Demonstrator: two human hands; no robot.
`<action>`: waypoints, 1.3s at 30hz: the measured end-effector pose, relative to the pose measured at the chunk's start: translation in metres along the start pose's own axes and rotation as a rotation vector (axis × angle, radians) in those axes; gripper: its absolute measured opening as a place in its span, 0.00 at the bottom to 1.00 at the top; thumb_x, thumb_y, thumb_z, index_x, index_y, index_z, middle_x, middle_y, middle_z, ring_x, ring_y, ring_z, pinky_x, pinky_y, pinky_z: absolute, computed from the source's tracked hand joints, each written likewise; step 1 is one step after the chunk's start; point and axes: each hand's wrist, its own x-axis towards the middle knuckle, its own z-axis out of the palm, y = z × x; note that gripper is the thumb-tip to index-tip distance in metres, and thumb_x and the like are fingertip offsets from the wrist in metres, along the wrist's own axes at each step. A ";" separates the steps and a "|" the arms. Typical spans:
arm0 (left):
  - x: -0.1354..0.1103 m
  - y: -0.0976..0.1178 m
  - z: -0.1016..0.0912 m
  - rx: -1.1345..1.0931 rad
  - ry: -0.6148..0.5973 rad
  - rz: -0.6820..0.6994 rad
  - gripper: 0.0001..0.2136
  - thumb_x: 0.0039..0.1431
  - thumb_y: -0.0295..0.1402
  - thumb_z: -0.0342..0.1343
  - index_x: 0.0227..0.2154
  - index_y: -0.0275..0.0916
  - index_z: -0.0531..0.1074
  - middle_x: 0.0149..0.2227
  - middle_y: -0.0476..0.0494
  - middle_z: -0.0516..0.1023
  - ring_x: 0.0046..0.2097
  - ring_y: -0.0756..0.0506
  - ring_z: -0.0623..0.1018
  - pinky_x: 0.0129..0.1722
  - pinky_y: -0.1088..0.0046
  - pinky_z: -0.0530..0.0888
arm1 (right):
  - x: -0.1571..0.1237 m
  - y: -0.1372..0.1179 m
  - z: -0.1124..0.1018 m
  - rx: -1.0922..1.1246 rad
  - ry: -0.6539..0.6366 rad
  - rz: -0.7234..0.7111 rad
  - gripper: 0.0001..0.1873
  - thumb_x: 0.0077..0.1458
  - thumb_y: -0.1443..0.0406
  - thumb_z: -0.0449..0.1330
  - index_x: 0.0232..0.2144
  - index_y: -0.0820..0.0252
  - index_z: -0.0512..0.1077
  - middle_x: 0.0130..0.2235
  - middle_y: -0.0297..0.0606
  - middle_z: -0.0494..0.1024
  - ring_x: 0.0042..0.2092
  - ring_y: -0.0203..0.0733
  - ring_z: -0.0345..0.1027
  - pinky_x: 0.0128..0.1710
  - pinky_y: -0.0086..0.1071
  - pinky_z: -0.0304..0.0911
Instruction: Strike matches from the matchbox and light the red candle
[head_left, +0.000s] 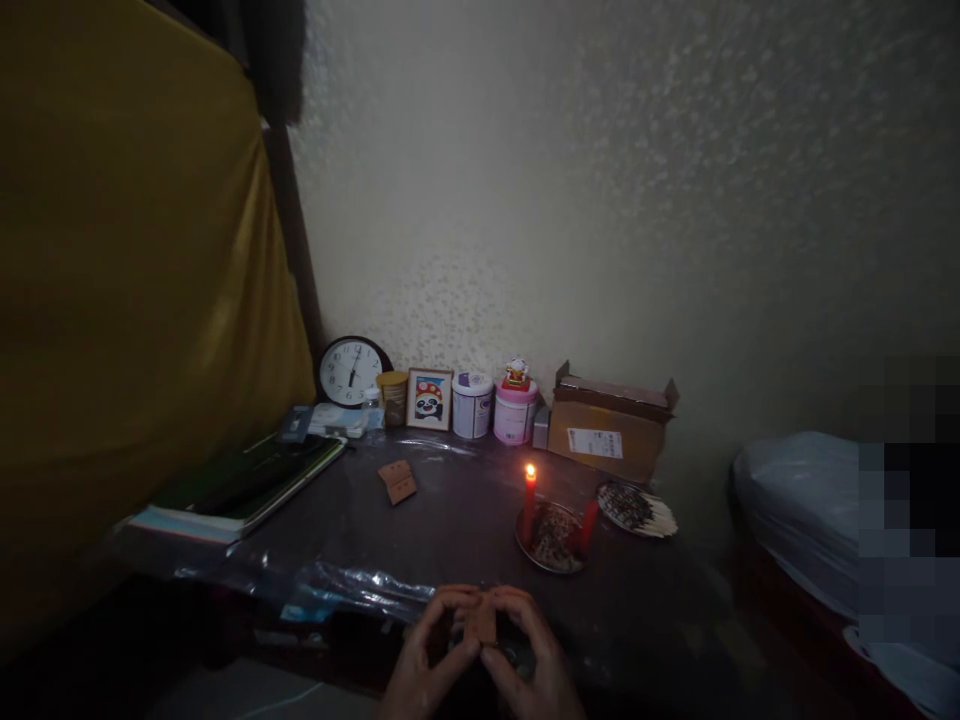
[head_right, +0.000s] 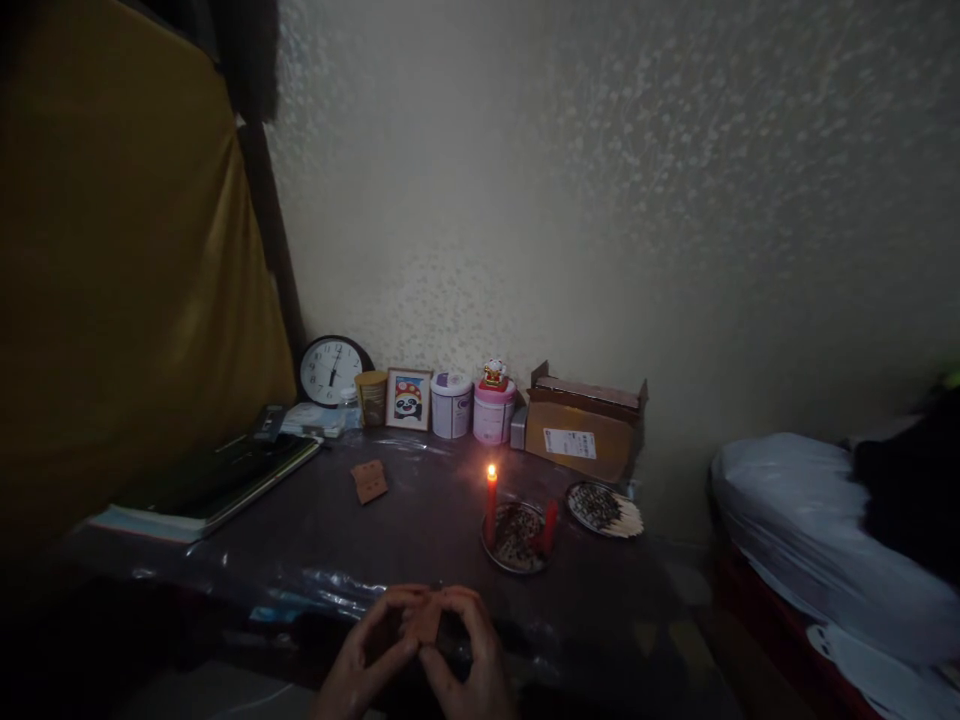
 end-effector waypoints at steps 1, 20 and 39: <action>0.000 0.000 0.000 -0.016 -0.002 -0.003 0.12 0.52 0.36 0.58 0.40 0.43 0.71 0.46 0.42 0.71 0.50 0.39 0.70 0.49 0.65 0.65 | 0.000 0.000 0.000 0.030 -0.002 0.003 0.13 0.50 0.68 0.58 0.41 0.55 0.69 0.45 0.38 0.72 0.50 0.42 0.66 0.51 0.31 0.61; 0.002 -0.004 0.014 -0.766 -0.009 -0.282 0.11 0.54 0.37 0.56 0.40 0.40 0.72 0.40 0.41 0.76 0.44 0.42 0.74 0.44 0.65 0.67 | -0.005 0.022 0.006 0.268 0.014 0.097 0.17 0.51 0.58 0.59 0.44 0.55 0.70 0.51 0.42 0.69 0.55 0.47 0.63 0.54 0.34 0.58; 0.004 -0.006 0.015 -0.941 -0.021 -0.349 0.04 0.55 0.32 0.56 0.34 0.42 0.70 0.36 0.46 0.74 0.35 0.50 0.74 0.35 0.75 0.65 | -0.006 0.031 0.023 0.259 0.102 0.095 0.21 0.48 0.52 0.60 0.42 0.56 0.72 0.49 0.43 0.72 0.53 0.48 0.64 0.53 0.33 0.60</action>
